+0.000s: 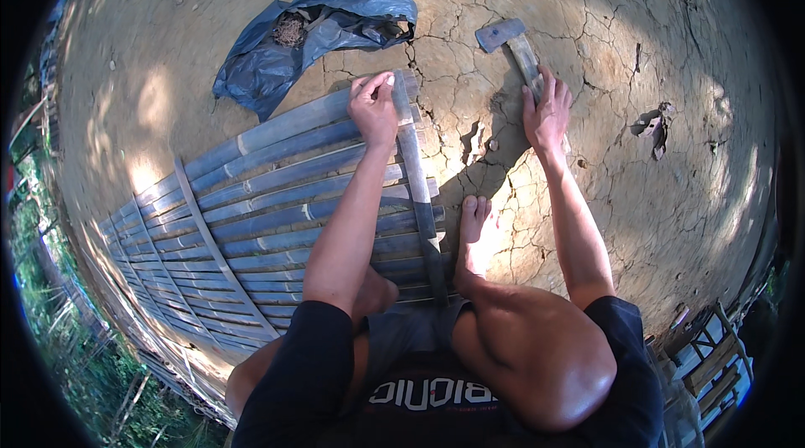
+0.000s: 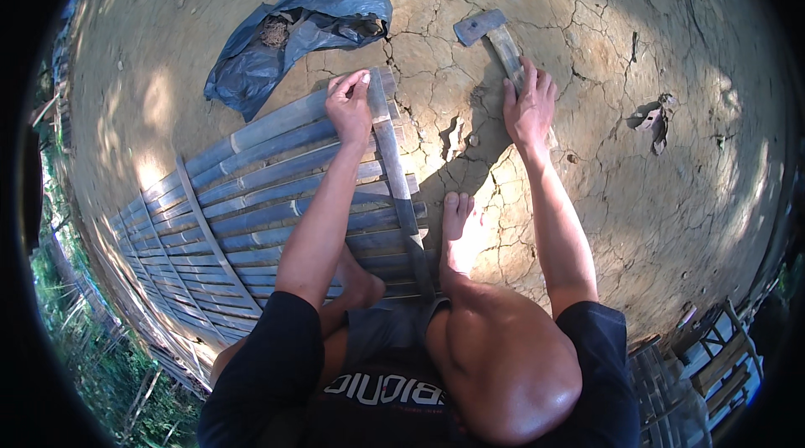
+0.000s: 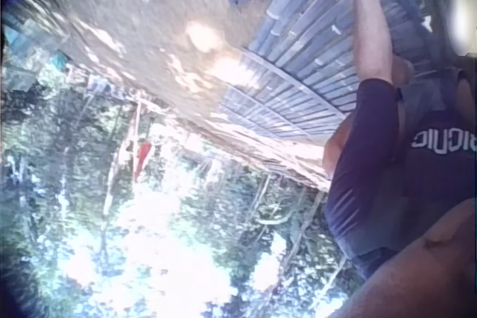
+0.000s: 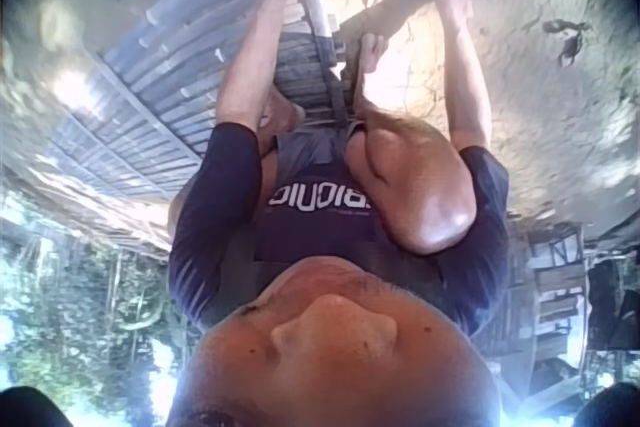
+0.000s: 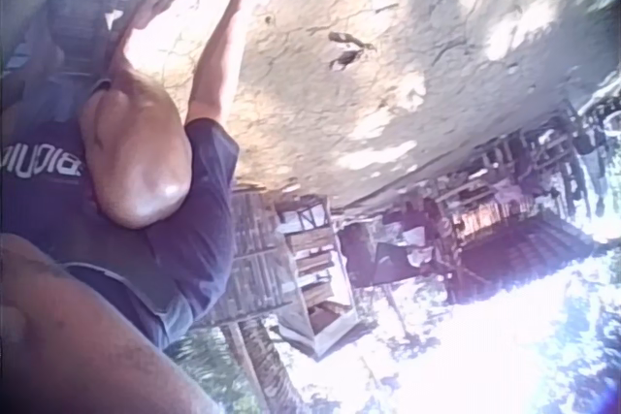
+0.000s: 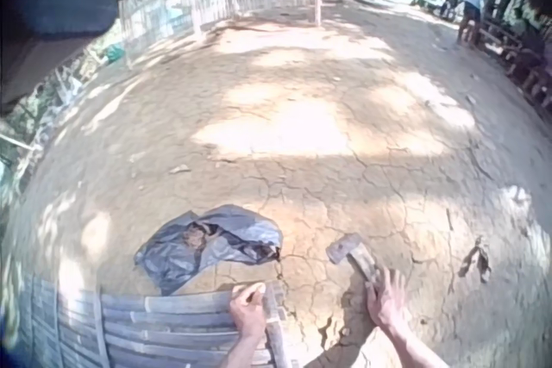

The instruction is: The person nails bamboo strips onto a wooden frame using an axe head as a hammer.

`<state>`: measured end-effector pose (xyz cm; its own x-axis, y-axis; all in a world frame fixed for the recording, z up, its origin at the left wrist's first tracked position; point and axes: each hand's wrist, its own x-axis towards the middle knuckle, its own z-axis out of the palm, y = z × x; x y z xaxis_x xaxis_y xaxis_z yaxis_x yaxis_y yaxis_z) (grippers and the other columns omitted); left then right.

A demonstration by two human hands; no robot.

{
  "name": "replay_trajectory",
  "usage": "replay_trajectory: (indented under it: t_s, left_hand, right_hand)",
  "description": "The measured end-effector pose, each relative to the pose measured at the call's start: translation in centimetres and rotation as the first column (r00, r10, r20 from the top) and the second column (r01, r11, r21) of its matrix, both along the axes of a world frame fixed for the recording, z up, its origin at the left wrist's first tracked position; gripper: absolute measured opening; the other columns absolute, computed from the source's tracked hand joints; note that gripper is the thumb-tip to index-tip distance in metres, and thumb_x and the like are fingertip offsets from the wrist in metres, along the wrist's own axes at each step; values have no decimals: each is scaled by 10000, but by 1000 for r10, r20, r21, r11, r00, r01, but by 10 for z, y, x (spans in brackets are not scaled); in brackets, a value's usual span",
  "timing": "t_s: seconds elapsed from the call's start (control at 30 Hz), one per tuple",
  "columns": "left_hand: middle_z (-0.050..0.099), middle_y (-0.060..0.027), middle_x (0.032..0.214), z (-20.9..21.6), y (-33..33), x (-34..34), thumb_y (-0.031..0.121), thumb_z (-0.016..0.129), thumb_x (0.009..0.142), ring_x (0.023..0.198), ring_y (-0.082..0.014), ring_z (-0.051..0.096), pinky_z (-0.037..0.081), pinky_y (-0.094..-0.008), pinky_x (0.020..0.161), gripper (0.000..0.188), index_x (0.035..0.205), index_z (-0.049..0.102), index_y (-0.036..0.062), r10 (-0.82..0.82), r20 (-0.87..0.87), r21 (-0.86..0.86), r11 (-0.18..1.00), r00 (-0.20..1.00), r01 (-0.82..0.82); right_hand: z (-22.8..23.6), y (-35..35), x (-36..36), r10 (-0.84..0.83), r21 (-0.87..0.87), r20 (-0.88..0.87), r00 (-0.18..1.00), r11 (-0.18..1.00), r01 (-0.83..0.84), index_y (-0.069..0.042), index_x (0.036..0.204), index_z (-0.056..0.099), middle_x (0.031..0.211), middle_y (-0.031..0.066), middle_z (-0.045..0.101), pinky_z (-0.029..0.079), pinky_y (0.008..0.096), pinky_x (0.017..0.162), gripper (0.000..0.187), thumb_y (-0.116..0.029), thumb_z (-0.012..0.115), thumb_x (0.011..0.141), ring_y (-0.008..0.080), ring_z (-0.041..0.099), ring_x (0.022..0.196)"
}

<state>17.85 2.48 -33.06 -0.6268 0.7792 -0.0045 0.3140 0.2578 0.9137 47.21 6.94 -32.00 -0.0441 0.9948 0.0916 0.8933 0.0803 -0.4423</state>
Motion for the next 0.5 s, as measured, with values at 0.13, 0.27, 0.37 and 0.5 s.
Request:
replay_trajectory:
  t_s: [0.13, 0.27, 0.37, 0.5]
  left_hand:
    - [669, -62, 931, 1, -1, 1, 67, 758, 880, 862, -164, 633, 502, -291, 800, 101, 960, 784, 12, 4, -12, -11, 1000, 1000, -4]
    - [674, -68, 931, 6, 0, 7, 66, 761, 873, 847, -169, 641, 510, -301, 792, 100, 954, 784, 13, -14, -66, -13, 1000, 998, 13]
    - [654, -83, 899, 2, 0, 5, 34, 737, 869, 749, -182, 647, 523, -319, 679, 80, 933, 774, 3, -25, -135, 57, 998, 991, 33]
    - [651, -74, 894, 1, -2, 6, 0, 723, 866, 664, -151, 638, 516, -288, 613, 76, 931, 762, -6, 4, -78, 59, 998, 997, 1]
  right_hand:
    - [1, 0, 0, -7, -16, 3, 1000, 1000, 7, -120, 1422, 475, 1213, 202, 557, 436, 500, 984, 510, -203, 654, 951, 412, 514, 1148]
    - [4, 1, 3, 30, -27, -8, 1000, 999, -30, -86, 1418, 467, 1180, 228, 567, 436, 500, 985, 468, -198, 607, 986, 426, 522, 1118]
    - [21, -2, -2, 74, -95, -131, 989, 992, -87, -48, 1410, 450, 1072, 255, 602, 488, 501, 863, 425, -220, 549, 1034, 403, 598, 985]
    - [96, -19, -49, 60, -449, -447, 893, 848, -282, -33, 1360, 431, 881, 249, 666, 518, 537, 669, 360, -244, 482, 1072, 370, 680, 753]
